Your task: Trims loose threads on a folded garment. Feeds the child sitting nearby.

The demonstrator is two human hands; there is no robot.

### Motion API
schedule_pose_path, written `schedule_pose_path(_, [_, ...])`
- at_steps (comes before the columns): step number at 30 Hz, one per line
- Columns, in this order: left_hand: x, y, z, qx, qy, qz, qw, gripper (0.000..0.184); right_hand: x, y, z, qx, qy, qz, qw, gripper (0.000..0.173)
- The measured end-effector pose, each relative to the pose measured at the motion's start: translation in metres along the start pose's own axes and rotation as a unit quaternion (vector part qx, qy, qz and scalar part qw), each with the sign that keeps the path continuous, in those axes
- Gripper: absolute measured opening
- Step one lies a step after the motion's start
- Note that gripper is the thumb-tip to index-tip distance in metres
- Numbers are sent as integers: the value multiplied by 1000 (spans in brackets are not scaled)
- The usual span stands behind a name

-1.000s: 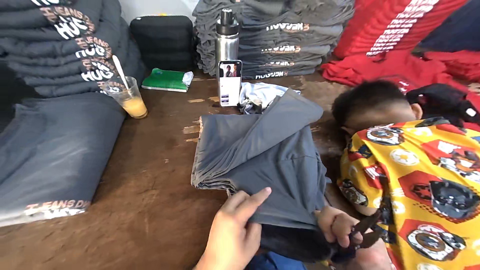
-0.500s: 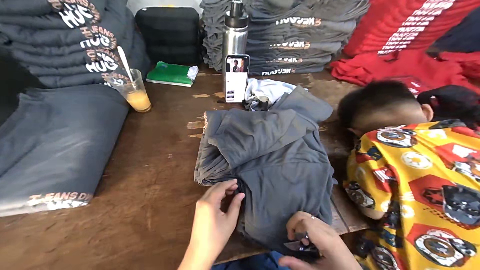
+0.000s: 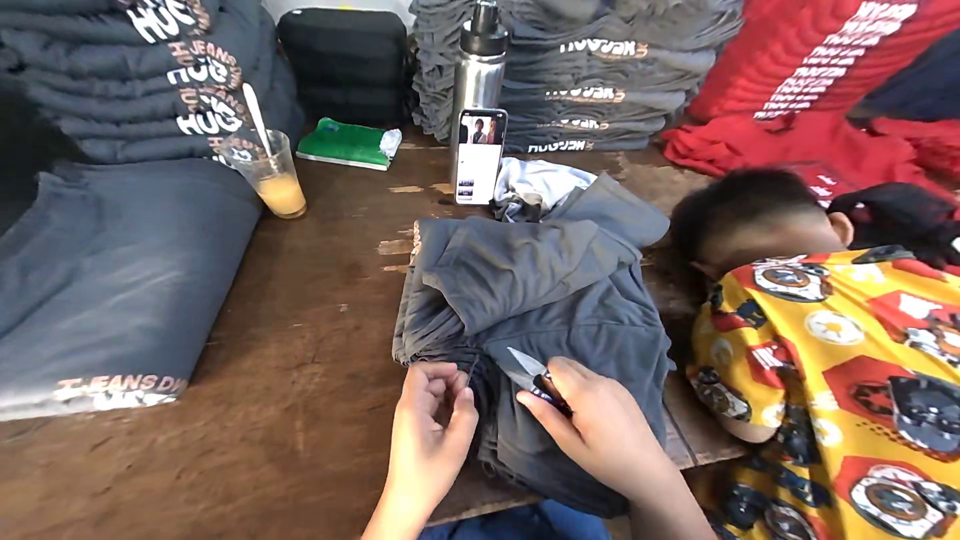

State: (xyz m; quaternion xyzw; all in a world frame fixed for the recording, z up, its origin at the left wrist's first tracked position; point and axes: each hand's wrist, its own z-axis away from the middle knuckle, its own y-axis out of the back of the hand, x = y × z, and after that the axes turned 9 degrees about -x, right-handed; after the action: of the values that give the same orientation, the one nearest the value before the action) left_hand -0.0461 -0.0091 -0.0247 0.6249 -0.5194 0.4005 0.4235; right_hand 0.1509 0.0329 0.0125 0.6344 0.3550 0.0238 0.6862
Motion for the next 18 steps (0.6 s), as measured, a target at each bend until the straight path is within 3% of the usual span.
schedule_pose_path(3, [16, 19, 12, -89, -17, 67, 994, 15, 6, -8, -1, 35, 38, 48, 998, 45])
schedule_pose_path(6, [21, 44, 20, -195, -58, 84, 975, 12, 5, 4, 6, 5, 22, -54, 998, 45])
schedule_pose_path(8, [19, 54, 22, -215, -72, 74, 971, 13, 12, -4, 10, 38, 62, -79, 994, 43])
schedule_pose_path(12, [15, 56, 24, -216, -74, 75, 971, 12, 13, -22, 8, 98, 85, 45, 991, 43])
schedule_pose_path(14, [14, 53, 23, -221, -81, 95, 967, 12, 4, -17, 3, 58, 64, 98, 991, 44])
schedule_pose_path(17, [13, 48, 21, -230, -87, 115, 963, 11, -22, 7, -7, -103, -21, 82, 991, 46])
schedule_pose_path(18, [13, 47, 21, -228, -88, 115, 963, 12, -22, 5, -11, -102, -22, 89, 991, 46])
